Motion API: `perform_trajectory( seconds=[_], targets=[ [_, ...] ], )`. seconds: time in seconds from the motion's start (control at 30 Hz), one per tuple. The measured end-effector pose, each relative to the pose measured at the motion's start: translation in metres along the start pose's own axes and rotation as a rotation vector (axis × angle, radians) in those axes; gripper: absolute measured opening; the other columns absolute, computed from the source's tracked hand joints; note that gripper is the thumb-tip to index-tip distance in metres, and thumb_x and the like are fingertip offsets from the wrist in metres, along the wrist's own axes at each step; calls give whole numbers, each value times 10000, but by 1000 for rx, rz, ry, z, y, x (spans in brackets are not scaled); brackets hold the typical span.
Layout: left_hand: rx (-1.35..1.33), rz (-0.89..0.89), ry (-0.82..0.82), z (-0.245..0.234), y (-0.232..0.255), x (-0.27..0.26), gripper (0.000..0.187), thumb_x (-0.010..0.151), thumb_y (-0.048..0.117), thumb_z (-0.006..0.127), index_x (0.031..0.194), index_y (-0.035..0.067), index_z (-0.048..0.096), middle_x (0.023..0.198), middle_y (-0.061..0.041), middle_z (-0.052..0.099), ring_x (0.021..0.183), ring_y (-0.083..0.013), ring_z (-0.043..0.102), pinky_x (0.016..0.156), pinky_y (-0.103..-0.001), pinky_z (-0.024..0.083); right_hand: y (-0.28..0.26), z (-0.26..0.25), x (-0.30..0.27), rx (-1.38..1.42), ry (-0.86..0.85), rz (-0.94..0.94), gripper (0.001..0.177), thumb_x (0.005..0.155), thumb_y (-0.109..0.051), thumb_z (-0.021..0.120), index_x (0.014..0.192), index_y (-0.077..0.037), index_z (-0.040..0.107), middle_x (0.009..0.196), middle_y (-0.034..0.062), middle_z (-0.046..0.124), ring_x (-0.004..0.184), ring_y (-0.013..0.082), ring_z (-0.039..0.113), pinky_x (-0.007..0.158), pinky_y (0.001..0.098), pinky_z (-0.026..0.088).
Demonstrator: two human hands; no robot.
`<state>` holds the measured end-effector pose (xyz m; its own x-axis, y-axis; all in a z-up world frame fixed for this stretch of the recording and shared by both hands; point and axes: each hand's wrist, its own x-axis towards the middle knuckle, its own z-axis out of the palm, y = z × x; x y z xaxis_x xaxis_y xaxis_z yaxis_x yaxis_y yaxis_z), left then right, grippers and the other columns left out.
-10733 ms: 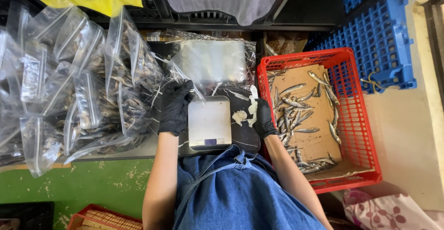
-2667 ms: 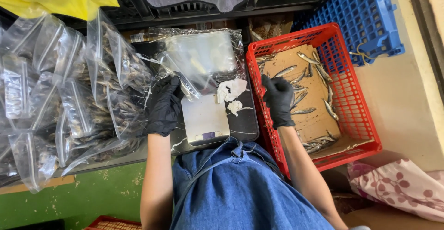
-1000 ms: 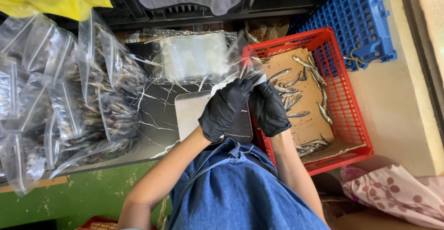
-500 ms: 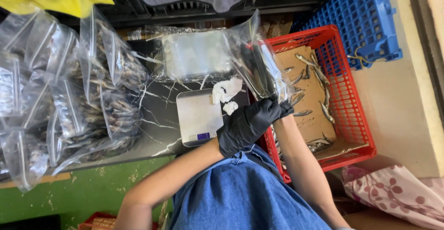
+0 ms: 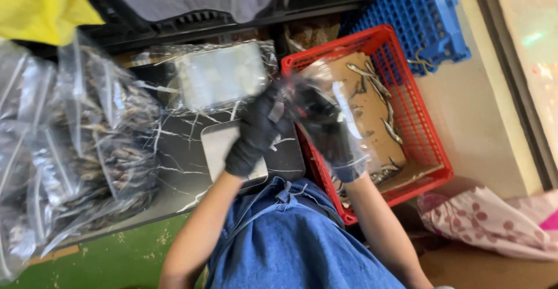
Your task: The person weighs small dried fish on a digital scale and places them into plastic bags by hand or using tweezers.
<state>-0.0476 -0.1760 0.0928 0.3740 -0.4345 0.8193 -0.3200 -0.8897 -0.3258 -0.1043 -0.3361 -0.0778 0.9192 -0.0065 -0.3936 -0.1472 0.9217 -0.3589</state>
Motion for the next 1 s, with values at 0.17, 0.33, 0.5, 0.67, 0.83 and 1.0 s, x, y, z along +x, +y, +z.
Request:
perform_trajectory(
  seconds=[0.17,0.33,0.5,0.67,0.83,1.0],
  targets=[
    [-1532,-439,-444,49,-26,-41,85,980,183,700,1004,126,759,880,10,758,883,-205,751,786,-251,584,-31,-15,-17,68,-22,-47,391,979,-117,686,1319,58,605,1291,323,591,1175,441,623,1071,530,431],
    [-1939,-712,-766,27,-56,-33,237,984,236,616,1114,41,649,1093,-136,716,883,-215,695,695,-331,608,-37,106,-68,134,-29,-54,419,976,-134,697,1337,53,594,1325,324,572,1199,452,605,1101,545,403],
    [-1840,-835,-1337,57,-47,-46,236,850,28,746,1068,-62,745,788,-149,766,597,-174,712,529,-278,613,-42,117,-78,167,-83,-16,447,974,-150,708,1355,48,583,1359,324,553,1223,463,588,1130,561,374],
    [-1388,-599,-1195,68,-17,-15,116,840,164,801,952,142,818,754,-93,764,738,-236,762,669,-296,580,-43,111,-84,202,-137,20,475,972,-166,719,1373,44,572,1393,324,534,1247,474,571,1160,576,345],
    [-1711,-811,-977,30,-14,5,133,934,142,703,1036,152,787,944,-20,784,956,-126,715,869,-277,571,-43,104,-89,231,-195,49,504,970,-183,729,1390,39,561,1426,325,515,1271,485,553,1190,592,317],
    [-1980,-668,-865,57,-29,-49,120,921,60,746,1025,5,721,932,-140,759,958,-173,689,830,-369,600,-33,90,-92,259,-239,98,527,968,-196,738,1405,35,552,1454,325,500,1290,494,539,1213,604,294]
  ],
)
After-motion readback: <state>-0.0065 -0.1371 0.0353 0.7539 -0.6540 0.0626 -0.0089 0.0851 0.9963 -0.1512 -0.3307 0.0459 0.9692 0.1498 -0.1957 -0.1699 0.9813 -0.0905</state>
